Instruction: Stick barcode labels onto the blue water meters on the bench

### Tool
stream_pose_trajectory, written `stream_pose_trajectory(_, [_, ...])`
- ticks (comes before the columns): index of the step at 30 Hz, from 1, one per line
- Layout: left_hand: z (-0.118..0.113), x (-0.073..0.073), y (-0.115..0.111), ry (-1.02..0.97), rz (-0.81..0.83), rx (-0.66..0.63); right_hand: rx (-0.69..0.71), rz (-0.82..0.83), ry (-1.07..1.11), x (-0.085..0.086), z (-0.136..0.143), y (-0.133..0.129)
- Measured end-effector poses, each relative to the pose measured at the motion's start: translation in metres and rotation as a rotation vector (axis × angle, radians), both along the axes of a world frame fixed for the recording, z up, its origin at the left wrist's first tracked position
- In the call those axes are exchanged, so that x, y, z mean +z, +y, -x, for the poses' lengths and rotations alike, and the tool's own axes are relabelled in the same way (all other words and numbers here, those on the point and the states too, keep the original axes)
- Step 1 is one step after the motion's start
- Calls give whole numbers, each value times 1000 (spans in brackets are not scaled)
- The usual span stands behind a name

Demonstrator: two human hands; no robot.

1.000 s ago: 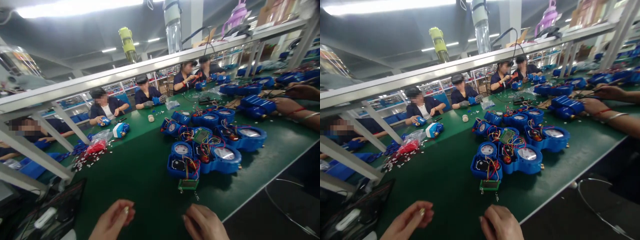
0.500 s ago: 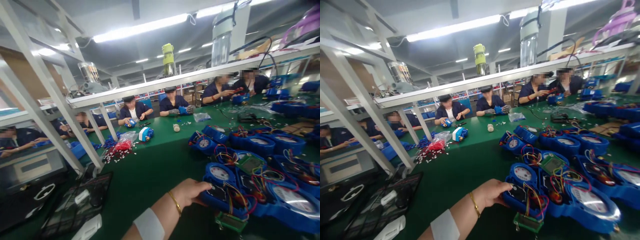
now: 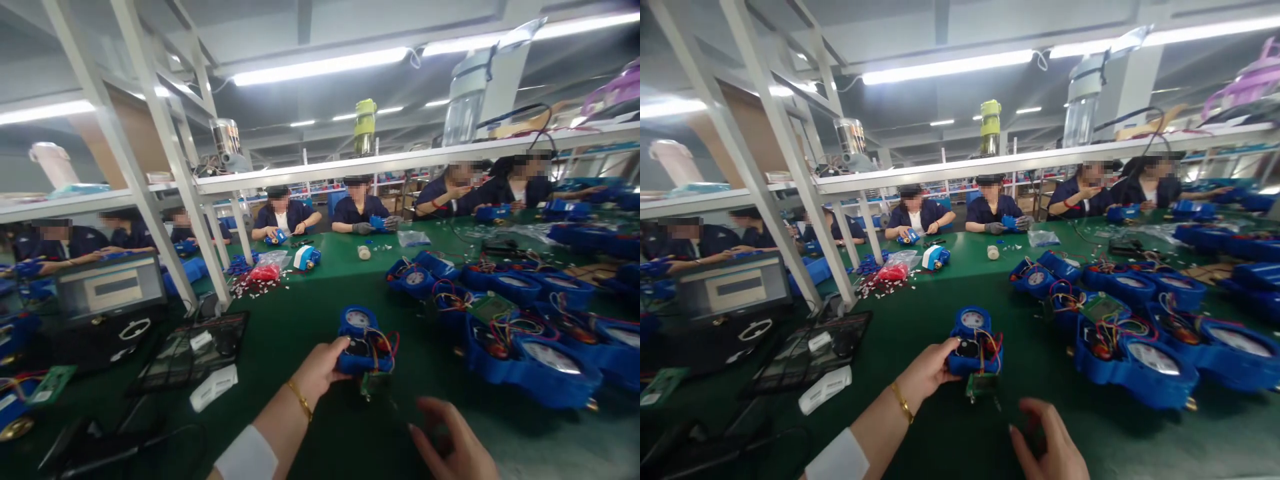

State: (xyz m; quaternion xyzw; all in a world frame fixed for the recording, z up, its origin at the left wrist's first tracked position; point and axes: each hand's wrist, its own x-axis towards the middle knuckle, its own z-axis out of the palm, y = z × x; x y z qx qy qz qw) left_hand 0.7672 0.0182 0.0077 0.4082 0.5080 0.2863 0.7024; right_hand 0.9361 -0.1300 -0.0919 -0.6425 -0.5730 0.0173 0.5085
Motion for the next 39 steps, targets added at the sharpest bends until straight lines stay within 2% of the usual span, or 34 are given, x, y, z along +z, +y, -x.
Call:
stream_pose_trajectory(4, [41, -1, 1, -18, -36, 117, 124, -61, -168, 26, 22, 25])
stream_pose_trajectory(7, [58, -3, 4, -21, -45, 169, 228, -53, -301, 40, 40, 41])
stream_pose_trajectory(11, [62, -2, 6, -50, -54, 207, 297, -67, -357, 44, 52, 62])
stream_pose_trajectory(15, [59, 4, 8, -96, -63, 255, 348, -76, -335, 43, 53, 79])
stream_pose_trajectory(18, [56, 7, 14, -108, -50, 283, 436, -73, -280, 54, 48, 83])
stream_pose_trajectory(20, [54, 7, 20, -107, -40, 295, 594, -20, -57, 67, 41, 85])
stream_pose_trajectory(23, [52, 5, 27, -90, -35, 321, 852, 147, 608, 84, 31, 95])
stream_pose_trajectory(26, [50, 5, 29, -69, -33, 346, 872, 239, 1032, 83, 25, 116])
stream_pose_trajectory(29, [50, 7, 28, -50, -18, 364, 805, 288, 1268, 71, 23, 132])
stream_pose_trajectory(32, [50, 8, 28, -32, -7, 391, 768, 350, 1442, 63, 23, 136])
stream_pose_trajectory(39, [47, 9, 26, -38, 3, 423, 730, 409, 1575, 66, 23, 129])
